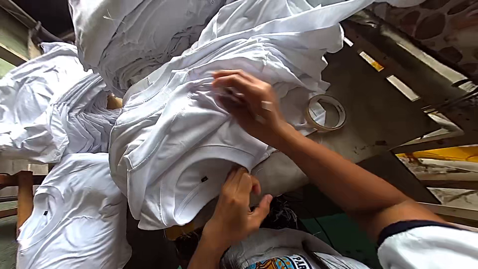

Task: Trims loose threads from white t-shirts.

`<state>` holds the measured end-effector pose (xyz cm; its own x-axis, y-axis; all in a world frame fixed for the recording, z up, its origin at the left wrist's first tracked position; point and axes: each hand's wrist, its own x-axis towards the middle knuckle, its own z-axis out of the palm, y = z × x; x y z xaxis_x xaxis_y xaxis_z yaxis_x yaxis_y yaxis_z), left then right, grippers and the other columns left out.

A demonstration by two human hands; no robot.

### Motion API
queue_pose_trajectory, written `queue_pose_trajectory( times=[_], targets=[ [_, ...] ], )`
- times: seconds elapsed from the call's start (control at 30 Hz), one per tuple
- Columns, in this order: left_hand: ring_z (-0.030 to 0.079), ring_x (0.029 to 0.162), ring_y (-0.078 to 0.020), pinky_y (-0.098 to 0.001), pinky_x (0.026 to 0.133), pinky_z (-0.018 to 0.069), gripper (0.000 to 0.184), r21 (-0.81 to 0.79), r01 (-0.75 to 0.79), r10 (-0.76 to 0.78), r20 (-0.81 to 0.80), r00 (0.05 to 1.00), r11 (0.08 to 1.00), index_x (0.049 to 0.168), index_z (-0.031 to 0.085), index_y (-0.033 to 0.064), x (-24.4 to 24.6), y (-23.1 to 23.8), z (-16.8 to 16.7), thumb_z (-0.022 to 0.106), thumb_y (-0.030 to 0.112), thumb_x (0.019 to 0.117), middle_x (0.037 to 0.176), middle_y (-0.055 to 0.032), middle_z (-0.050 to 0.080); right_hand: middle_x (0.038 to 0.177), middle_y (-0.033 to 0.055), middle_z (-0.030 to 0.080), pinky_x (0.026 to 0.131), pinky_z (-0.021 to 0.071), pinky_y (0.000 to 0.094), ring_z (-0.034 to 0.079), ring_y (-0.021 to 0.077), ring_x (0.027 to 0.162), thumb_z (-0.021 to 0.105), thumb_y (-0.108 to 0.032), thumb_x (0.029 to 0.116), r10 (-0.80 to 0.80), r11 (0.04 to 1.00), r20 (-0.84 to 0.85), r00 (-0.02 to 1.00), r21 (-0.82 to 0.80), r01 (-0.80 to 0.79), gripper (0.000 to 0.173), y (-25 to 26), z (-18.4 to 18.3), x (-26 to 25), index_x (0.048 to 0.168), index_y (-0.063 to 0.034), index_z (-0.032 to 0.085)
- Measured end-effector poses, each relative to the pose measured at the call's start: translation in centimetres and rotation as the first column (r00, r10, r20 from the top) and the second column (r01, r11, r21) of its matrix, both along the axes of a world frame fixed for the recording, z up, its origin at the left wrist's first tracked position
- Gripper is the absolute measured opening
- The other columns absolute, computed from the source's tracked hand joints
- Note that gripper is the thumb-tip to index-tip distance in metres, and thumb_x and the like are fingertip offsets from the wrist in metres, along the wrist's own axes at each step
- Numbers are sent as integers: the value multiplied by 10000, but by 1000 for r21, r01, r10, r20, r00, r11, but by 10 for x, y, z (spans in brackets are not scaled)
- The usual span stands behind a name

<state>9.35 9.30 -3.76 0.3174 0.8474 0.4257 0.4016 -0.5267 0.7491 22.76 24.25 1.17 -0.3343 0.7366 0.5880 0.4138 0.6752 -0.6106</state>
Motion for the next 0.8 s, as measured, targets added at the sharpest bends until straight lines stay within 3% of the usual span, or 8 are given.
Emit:
queue_pose_trajectory(
  times=[0.13,0.33,0.43,0.5,0.6,0.7,0.77,0.8],
  targets=[
    [563,1145,-10,-166,979,479,373,13,-40,36,220,975,999,1170,475,102,-8,12,15,715,90,884,1177,-26,580,936,-17,605,531,415,102,474,-55,617,590,-174,1029,-213,975,-130,968,-96,201,199,-60,-8,59,1171,-35,595],
    [592,1170,-7,-199,992,520,559,-15,-150,149,259,954,989,1345,474,90,-8,21,12,760,100,865,1267,-20,604,784,-84,500,528,331,50,382,-112,589,637,-341,991,-298,932,-175,939,-264,247,282,-109,-37,74,1107,-94,564],
    [604,1081,8,-164,946,518,350,10,-130,123,239,963,992,1226,544,57,-3,17,13,711,136,929,1145,-15,633,763,-82,552,565,377,31,448,-128,629,654,-256,986,-167,967,-269,949,-234,104,185,-106,-33,58,985,-82,591],
    [622,930,-55,-173,862,515,116,106,-150,137,117,984,983,1019,631,25,4,10,12,650,131,973,947,-54,649,709,-51,553,563,394,63,471,-86,620,663,-245,968,-54,977,-218,974,-212,7,225,-97,-27,46,879,-43,619],
    [688,725,-202,-299,714,533,178,433,-158,290,-258,922,887,752,686,64,22,0,3,590,38,900,728,-80,716,554,-8,502,492,379,318,526,132,522,670,-488,916,82,947,355,931,-318,38,439,-82,-5,34,706,-107,610],
    [630,653,-211,-277,638,508,153,502,-205,385,-286,877,840,827,729,-8,20,-1,-7,603,21,908,714,-100,685,639,125,602,543,438,499,658,347,664,729,-209,916,217,910,672,708,-402,102,227,-74,14,26,780,-38,670],
    [613,673,-195,-239,671,511,136,390,-348,445,-191,875,852,907,728,-41,17,-5,-9,647,64,935,730,-107,665,594,73,591,503,451,432,635,259,575,713,-106,828,118,966,481,868,-258,12,107,-79,-4,35,742,-59,669],
    [626,686,-178,-223,693,518,146,295,-411,463,-132,876,862,914,738,-46,16,-6,-9,662,78,924,730,-106,668,600,3,579,510,442,314,578,130,552,660,-111,845,82,972,286,955,-233,-14,94,-81,-17,40,758,-81,675]
  ],
)
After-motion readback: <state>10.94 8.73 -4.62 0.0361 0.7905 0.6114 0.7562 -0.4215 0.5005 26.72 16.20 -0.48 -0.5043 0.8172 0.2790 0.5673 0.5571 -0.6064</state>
